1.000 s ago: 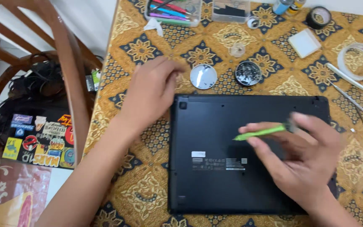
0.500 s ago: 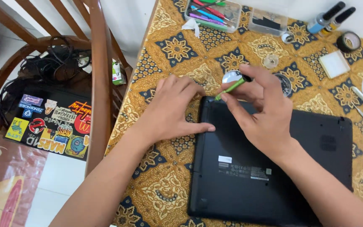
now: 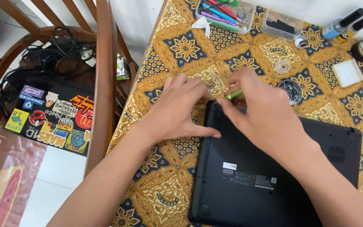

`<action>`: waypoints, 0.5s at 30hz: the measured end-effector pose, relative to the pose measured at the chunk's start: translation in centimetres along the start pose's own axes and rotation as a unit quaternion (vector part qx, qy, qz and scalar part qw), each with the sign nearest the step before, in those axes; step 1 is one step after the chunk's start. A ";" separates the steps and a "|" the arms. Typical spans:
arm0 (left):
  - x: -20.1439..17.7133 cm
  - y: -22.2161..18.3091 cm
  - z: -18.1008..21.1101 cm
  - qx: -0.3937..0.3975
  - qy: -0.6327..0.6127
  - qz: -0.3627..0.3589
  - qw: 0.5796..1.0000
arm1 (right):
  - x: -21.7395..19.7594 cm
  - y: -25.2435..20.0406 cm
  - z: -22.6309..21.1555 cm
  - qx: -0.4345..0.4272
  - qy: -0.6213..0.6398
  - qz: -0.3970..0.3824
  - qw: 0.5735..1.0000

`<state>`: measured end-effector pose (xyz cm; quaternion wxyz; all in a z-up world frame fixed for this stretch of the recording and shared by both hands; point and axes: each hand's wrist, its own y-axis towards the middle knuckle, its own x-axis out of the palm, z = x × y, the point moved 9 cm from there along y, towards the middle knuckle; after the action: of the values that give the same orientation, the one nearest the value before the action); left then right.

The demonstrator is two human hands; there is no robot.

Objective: Unscrewing and screwing the back panel of a laptop using a small screwdriver

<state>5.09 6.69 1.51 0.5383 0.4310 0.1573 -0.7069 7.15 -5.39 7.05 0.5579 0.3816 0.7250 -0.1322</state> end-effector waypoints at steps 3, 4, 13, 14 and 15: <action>0.0 0.2 -0.3 -0.011 -0.004 -0.016 1.000 | 0.0 1.5 0.8 0.054 0.004 -0.045 0.998; 0.0 0.1 -0.3 -0.009 -0.007 -0.018 1.000 | 0.5 1.6 0.8 0.061 0.016 -0.076 0.995; -0.1 -0.2 -0.3 0.010 -0.013 -0.008 1.000 | 2.2 0.3 0.8 -0.126 0.011 -0.104 0.987; -0.2 -0.1 -0.3 0.018 -0.008 -0.002 1.000 | 2.8 0.7 1.8 -0.083 0.039 -0.139 0.986; -0.2 -0.1 -0.3 0.018 -0.006 -0.002 1.000 | 2.8 0.6 1.3 -0.084 0.039 -0.138 0.986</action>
<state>5.13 7.10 1.48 0.5302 0.4359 0.1417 -0.7133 8.26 -4.63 4.25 0.5357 0.2346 0.8005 -0.1312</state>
